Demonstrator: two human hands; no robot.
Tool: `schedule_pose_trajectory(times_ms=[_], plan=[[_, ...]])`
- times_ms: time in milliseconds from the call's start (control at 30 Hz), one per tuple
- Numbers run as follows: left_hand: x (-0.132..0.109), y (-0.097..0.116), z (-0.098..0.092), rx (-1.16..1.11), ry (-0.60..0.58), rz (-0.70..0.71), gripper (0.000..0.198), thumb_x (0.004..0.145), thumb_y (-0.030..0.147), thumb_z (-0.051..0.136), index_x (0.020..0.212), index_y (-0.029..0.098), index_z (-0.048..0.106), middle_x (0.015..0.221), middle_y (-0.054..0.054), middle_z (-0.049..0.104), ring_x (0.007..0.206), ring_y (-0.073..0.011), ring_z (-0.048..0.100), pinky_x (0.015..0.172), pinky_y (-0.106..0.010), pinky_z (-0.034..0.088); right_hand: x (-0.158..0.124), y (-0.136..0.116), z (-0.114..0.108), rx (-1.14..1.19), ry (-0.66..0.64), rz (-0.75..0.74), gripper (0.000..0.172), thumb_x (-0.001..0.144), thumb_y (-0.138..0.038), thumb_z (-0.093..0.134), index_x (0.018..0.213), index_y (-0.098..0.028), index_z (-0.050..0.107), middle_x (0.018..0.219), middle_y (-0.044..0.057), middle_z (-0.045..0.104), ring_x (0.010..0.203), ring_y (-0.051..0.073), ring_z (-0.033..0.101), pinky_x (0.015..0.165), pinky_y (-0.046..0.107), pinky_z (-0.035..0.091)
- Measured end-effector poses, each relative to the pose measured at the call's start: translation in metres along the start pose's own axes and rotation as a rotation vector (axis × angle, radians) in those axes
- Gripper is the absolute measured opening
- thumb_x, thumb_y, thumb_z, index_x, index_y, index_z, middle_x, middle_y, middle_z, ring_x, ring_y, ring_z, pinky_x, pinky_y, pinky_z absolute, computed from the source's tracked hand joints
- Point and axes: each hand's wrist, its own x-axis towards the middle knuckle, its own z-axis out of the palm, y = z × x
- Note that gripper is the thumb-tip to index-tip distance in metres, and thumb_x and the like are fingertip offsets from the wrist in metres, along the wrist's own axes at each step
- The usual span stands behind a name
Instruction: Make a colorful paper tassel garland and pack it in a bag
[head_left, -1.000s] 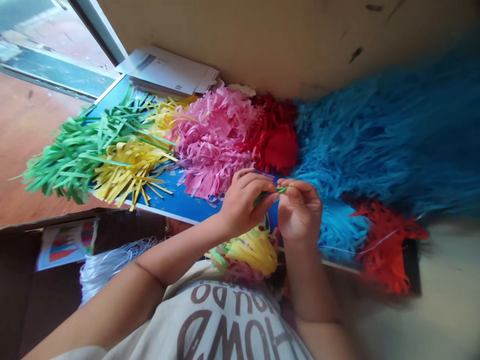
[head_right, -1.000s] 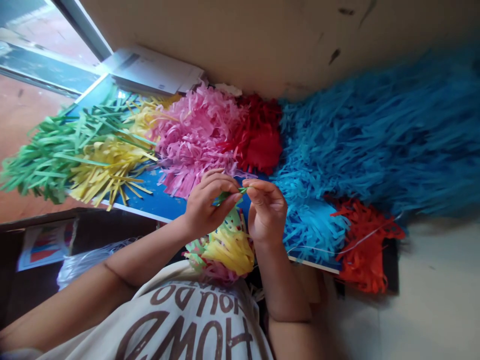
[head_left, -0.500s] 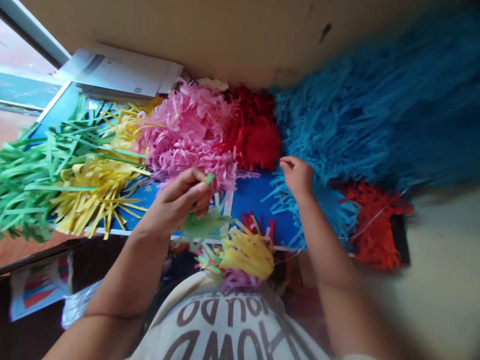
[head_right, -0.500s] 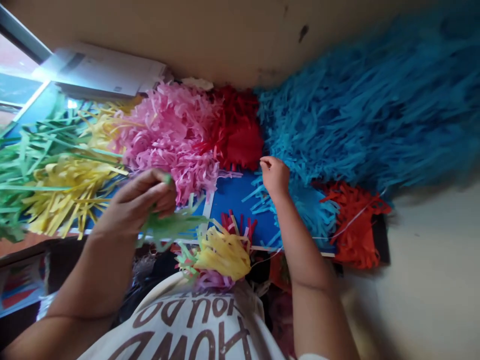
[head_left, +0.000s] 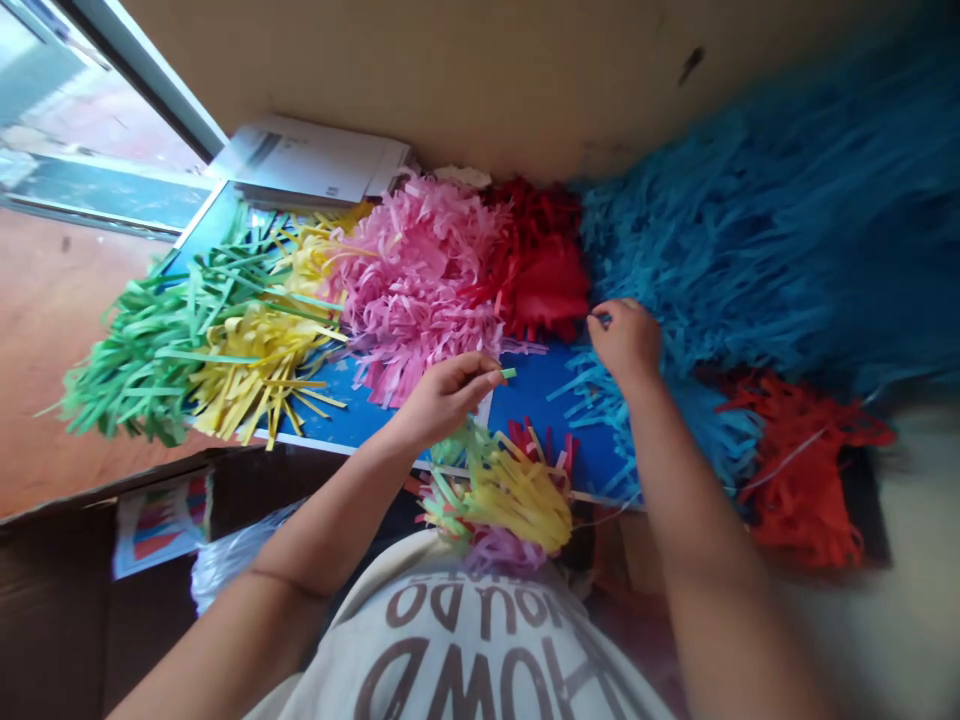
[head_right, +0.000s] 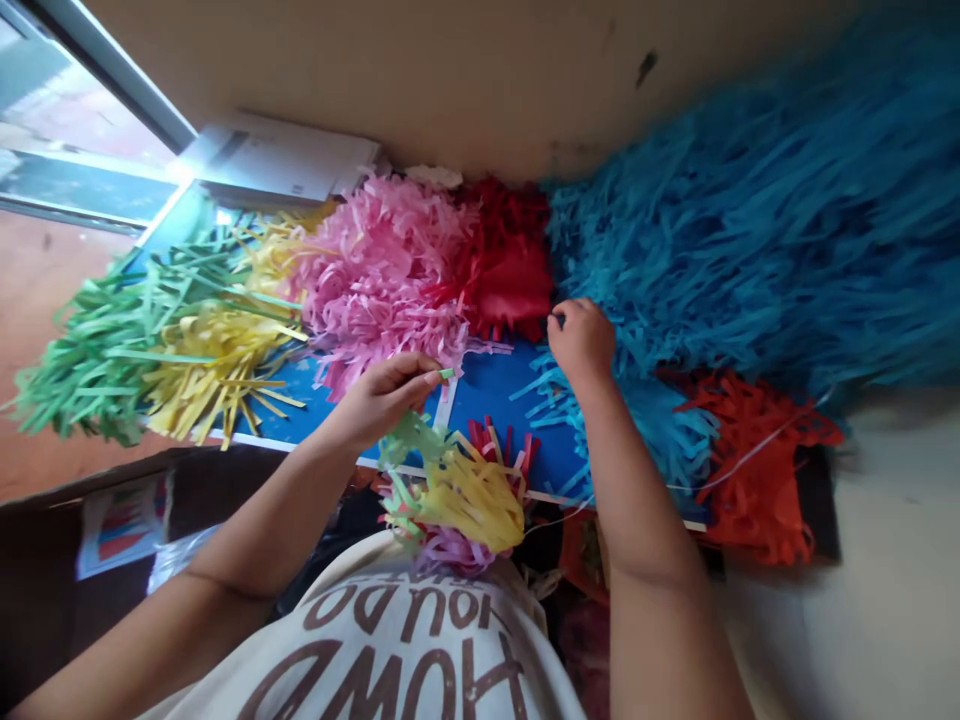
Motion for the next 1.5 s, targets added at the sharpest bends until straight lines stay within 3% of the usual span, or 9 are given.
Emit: schedule_pose_trajectory(times_ms=[67,200,367,467,667,833,1000,1300,1500], plan=[[-0.002,0.000,0.002,0.016,0.015,0.020,0.045,0.086,0.060,0.064,0.080,0.015,0.062,0.064,0.001,0.055,0.058,-0.0093,0.048,0.055,-0.021,0.039,-0.012,0.000,-0.012,0.126,0.135,-0.019,0.014,0.091,-0.030,0.055,0.095,-0.026,0.067,0.103,0.010,0.074,0.099,0.030,0.069,0.092,0.046,0.053],[-0.005,0.001,0.007,0.049,0.064,0.054,0.044,0.086,0.058,0.065,0.087,0.014,0.068,0.062,0.002,0.056,0.054,-0.0084,0.046,0.051,-0.020,0.036,-0.040,-0.002,-0.022,0.383,0.241,0.034,0.006,0.083,-0.031,0.064,0.081,-0.026,0.066,0.082,0.005,0.075,0.079,0.027,0.071,0.082,0.045,0.056],[-0.007,0.007,0.019,0.142,0.074,0.174,0.038,0.088,0.051,0.066,0.088,0.013,0.072,0.070,-0.001,0.065,0.061,-0.0102,0.054,0.057,-0.021,0.042,-0.096,-0.032,-0.025,0.743,0.165,-0.030,0.014,0.084,-0.036,0.071,0.090,-0.023,0.075,0.091,0.004,0.076,0.084,0.021,0.071,0.082,0.037,0.058],[-0.010,0.009,0.027,0.193,0.039,0.285,0.033,0.092,0.045,0.064,0.088,0.014,0.072,0.079,-0.004,0.071,0.069,-0.0119,0.061,0.066,-0.022,0.047,-0.127,-0.055,-0.024,0.946,0.117,-0.070,0.009,0.085,-0.033,0.073,0.090,-0.027,0.078,0.095,0.002,0.077,0.091,0.019,0.071,0.085,0.035,0.059],[-0.015,0.007,0.034,0.401,-0.004,0.433,0.018,0.095,0.030,0.060,0.092,0.015,0.071,0.081,-0.004,0.072,0.071,-0.0121,0.063,0.068,-0.021,0.047,-0.145,-0.068,-0.012,1.169,0.119,0.083,0.018,0.077,-0.033,0.080,0.093,-0.026,0.077,0.087,0.000,0.077,0.081,0.018,0.073,0.078,0.033,0.061],[-0.019,0.010,0.032,0.634,-0.020,0.490,0.021,0.099,0.028,0.055,0.096,0.016,0.072,0.080,-0.005,0.070,0.070,-0.0129,0.062,0.066,-0.022,0.044,-0.148,-0.066,-0.012,1.152,0.145,0.095,0.021,0.076,-0.033,0.081,0.094,-0.025,0.074,0.083,0.000,0.076,0.078,0.017,0.073,0.080,0.033,0.060],[-0.023,0.016,0.032,0.863,-0.025,0.557,0.028,0.102,0.033,0.048,0.100,0.017,0.071,0.078,-0.006,0.066,0.071,-0.0158,0.062,0.064,-0.025,0.041,-0.154,-0.063,-0.015,0.995,0.188,-0.026,0.019,0.083,-0.031,0.077,0.101,-0.027,0.072,0.089,0.000,0.075,0.084,0.018,0.072,0.085,0.035,0.058],[-0.025,0.009,0.031,0.704,-0.147,0.559,0.021,0.102,0.019,0.039,0.121,0.016,0.047,0.104,-0.012,0.069,0.087,-0.0174,0.066,0.073,-0.026,0.048,-0.156,-0.064,-0.025,0.795,0.173,-0.176,0.019,0.087,-0.030,0.073,0.106,-0.030,0.070,0.096,0.001,0.076,0.091,0.021,0.072,0.086,0.037,0.058],[-0.024,0.015,0.030,0.753,-0.156,0.577,0.021,0.101,0.025,0.045,0.115,0.015,0.056,0.097,-0.011,0.070,0.087,-0.0213,0.065,0.078,-0.032,0.047,-0.158,-0.061,-0.024,0.842,0.170,-0.070,0.012,0.087,-0.036,0.073,0.096,-0.028,0.072,0.091,0.001,0.076,0.087,0.021,0.073,0.083,0.036,0.059]])
